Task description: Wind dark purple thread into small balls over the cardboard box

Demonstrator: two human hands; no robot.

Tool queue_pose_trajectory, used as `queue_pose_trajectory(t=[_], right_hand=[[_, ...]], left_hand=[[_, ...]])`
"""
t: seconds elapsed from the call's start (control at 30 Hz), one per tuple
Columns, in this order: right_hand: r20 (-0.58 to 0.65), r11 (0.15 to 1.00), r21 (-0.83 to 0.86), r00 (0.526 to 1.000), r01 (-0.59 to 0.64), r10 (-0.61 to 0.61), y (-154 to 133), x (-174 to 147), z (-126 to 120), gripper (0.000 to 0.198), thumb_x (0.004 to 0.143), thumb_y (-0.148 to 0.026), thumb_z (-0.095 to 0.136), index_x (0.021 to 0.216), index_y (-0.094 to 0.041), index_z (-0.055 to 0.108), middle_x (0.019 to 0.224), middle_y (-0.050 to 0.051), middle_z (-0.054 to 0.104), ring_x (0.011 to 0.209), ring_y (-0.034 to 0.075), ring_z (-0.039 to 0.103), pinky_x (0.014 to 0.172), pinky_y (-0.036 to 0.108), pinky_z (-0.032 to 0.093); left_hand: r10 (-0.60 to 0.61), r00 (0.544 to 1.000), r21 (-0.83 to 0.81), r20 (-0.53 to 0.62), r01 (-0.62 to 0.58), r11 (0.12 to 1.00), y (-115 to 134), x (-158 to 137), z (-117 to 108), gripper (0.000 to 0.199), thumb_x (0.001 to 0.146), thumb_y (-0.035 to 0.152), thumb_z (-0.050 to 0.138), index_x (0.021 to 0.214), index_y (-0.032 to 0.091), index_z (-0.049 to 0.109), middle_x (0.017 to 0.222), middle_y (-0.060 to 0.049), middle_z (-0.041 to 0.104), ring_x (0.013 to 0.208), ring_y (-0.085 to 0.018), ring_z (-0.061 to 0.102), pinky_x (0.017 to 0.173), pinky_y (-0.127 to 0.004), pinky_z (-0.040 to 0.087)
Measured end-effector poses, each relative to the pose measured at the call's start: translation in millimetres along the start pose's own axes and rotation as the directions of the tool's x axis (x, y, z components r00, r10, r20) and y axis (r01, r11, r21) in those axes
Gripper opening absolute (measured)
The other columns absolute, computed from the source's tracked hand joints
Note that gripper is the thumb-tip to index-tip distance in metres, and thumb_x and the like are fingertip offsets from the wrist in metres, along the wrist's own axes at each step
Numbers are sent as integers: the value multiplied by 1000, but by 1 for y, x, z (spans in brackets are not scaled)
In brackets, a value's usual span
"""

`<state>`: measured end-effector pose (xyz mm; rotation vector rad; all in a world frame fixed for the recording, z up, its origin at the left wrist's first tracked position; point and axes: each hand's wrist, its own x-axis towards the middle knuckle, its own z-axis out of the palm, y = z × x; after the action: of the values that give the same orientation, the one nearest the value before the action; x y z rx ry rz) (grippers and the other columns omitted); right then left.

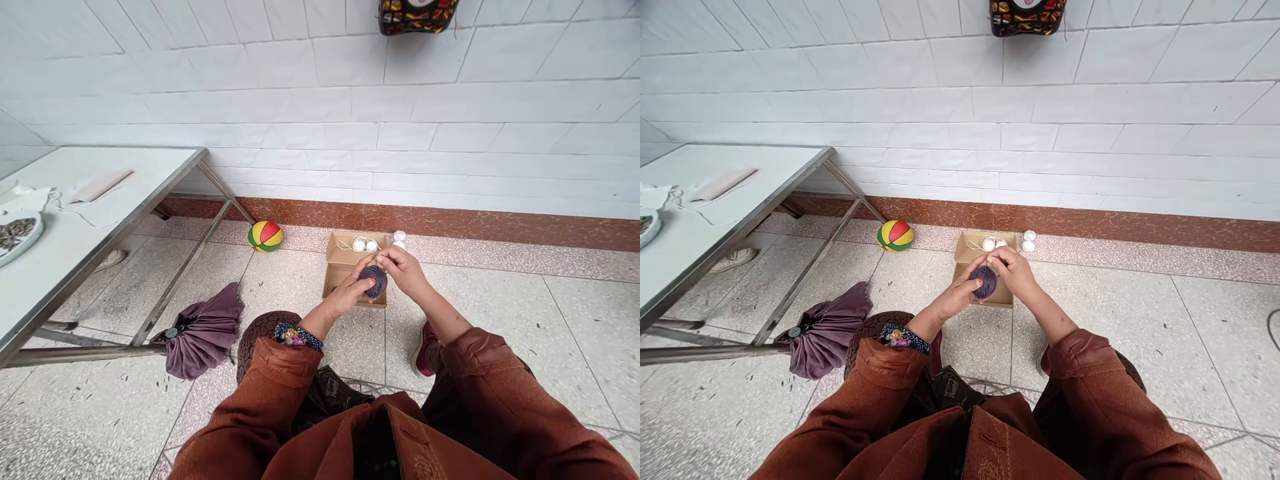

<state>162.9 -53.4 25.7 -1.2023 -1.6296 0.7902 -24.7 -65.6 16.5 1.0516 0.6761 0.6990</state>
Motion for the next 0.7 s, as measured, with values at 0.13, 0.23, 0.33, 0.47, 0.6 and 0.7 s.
queue_pose_trajectory(t=[0.13, 0.23, 0.33, 0.47, 0.6, 0.7], right_hand=[[56, 989, 34, 989, -141, 139, 19, -4, 9, 24, 96, -40, 54, 82, -23, 65, 77, 1, 65, 73, 19, 58, 70, 31, 46], [106, 980, -27, 974, -198, 200, 31, -9, 17, 19, 93, -31, 53, 82, -22, 64, 74, 0, 66, 70, 19, 59, 68, 31, 45], [143, 982, -105, 975, -158, 172, 33, -16, 23, 15, 90, -25, 52, 88, -22, 67, 81, 2, 70, 77, 21, 63, 72, 32, 47], [241, 990, -140, 970, -5, 39, 20, -25, 26, 17, 94, -26, 53, 92, -23, 69, 91, 5, 72, 85, 22, 65, 77, 34, 49], [321, 996, -49, 946, 72, -53, 1, -26, 18, 21, 97, -35, 56, 84, -23, 68, 81, 2, 69, 76, 19, 63, 74, 32, 49], [215, 998, 49, 976, 35, -45, -6, -19, 6, 22, 96, -40, 60, 85, -24, 69, 83, 2, 69, 77, 19, 63, 75, 32, 49]], left_hand=[[36, 999, -185, -3, -36, 982, 3, 0, 4, 75, 80, 40, 68, 151, 30, 47, 115, -7, 62, 78, -13, 56, 65, -26, 44], [59, 998, -283, -32, -66, 957, 9, 1, 4, 70, 77, 39, 68, 145, 27, 54, 113, -7, 62, 80, -15, 56, 67, -27, 45], [54, 996, -298, -65, -71, 952, 13, 3, -1, 69, 75, 35, 69, 142, 27, 56, 117, -8, 63, 82, -15, 56, 71, -28, 47], [91, 972, -158, -216, -127, 979, 13, 8, -9, 66, 73, 28, 76, 137, 27, 59, 120, -6, 63, 90, -15, 57, 75, -26, 46], [130, 931, 56, -341, -118, 991, 9, 12, -14, 63, 73, 29, 79, 134, 27, 62, 113, -5, 66, 95, -18, 58, 82, -29, 46], [152, 952, 171, -266, -108, 979, 6, 11, -13, 66, 74, 30, 80, 137, 25, 61, 114, -6, 66, 102, -21, 60, 97, -36, 45]])
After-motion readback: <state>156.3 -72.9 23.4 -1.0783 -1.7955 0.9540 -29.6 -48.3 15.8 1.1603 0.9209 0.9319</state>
